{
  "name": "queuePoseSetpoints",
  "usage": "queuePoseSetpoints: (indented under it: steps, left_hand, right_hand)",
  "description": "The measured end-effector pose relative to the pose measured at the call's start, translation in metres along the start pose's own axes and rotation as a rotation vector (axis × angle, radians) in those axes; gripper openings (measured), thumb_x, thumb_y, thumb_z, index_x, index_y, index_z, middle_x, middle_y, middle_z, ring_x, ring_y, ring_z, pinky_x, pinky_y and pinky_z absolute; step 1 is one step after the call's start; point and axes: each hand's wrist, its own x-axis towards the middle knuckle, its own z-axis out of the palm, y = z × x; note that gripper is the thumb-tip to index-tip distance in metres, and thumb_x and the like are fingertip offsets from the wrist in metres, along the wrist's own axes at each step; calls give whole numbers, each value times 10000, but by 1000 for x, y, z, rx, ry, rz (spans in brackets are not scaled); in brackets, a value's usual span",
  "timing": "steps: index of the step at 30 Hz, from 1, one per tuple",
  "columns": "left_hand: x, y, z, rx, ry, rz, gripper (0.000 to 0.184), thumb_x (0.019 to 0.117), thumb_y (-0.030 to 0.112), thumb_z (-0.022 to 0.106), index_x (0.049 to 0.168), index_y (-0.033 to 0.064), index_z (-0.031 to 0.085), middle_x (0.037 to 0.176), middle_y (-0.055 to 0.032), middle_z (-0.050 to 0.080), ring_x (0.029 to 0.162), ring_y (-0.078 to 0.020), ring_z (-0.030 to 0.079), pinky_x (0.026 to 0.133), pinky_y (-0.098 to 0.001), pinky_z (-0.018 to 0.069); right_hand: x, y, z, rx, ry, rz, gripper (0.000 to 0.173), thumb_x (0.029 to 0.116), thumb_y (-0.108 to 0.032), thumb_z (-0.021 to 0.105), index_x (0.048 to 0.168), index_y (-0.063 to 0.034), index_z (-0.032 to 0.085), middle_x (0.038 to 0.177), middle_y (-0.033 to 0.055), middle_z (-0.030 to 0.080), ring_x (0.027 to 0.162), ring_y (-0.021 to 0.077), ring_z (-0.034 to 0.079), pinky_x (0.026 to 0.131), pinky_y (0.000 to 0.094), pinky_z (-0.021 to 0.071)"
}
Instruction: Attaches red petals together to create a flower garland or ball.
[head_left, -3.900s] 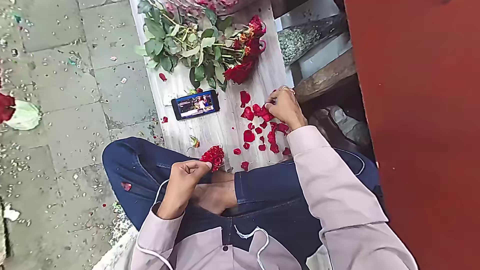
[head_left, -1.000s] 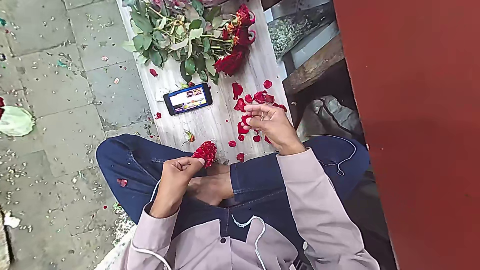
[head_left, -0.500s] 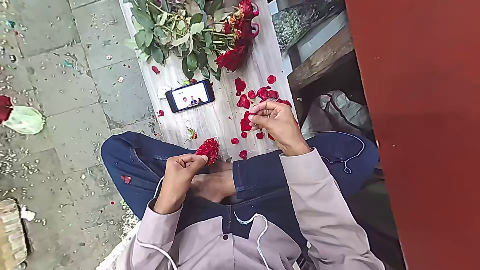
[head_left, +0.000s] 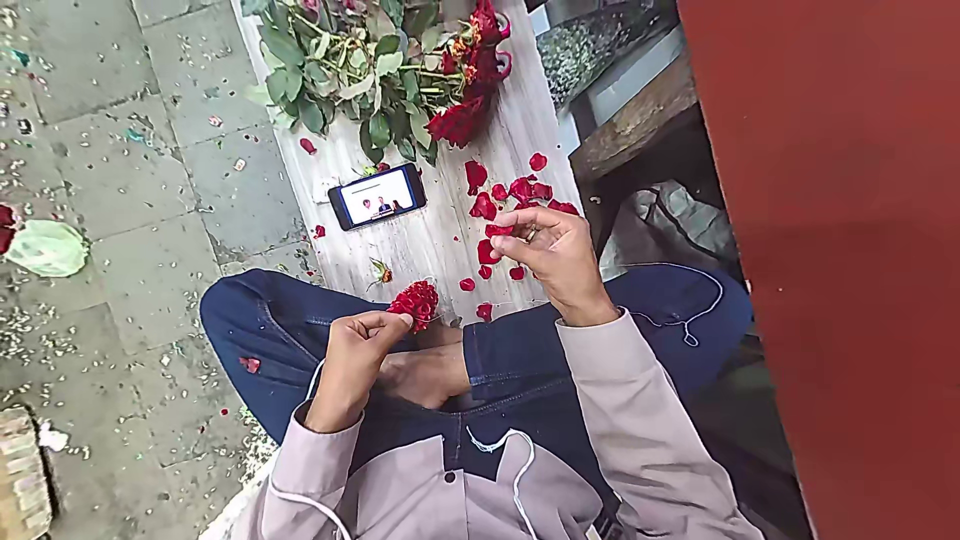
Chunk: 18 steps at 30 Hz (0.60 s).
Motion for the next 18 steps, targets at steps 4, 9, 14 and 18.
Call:
queuePoseSetpoints:
  steps: [4,9,14,18]
  left_hand:
    - [0,1,0,-19,-11,18,165,928,90,710,768,71,744,568,37,599,411,-2,370,398,-192,296]
    - [2,3,2,-16,12,18,154,923,70,710,772,73,742,567,34,593,411,-2,354,398,-189,282]
    - [3,2,3,2,14,11,150,932,83,710,787,72,745,580,34,598,413,-3,354,400,-188,287]
    - [2,3,4,-6,22,21,153,920,61,720,769,67,740,576,30,605,412,0,360,395,-186,283]
  right_hand:
    - [-4,-7,-1,24,-2,63,107,988,95,542,1068,110,613,881,74,645,765,21,625,756,161,544]
    - [-7,-7,2,45,-6,107,110,982,113,537,1052,128,620,894,98,649,785,49,649,786,192,570]
    - [-13,-14,-9,76,-61,167,109,969,105,578,1073,75,595,851,81,634,709,53,641,718,195,576]
    - [-6,-7,-1,105,-6,255,116,973,126,547,1082,116,586,900,91,633,784,45,649,793,196,576]
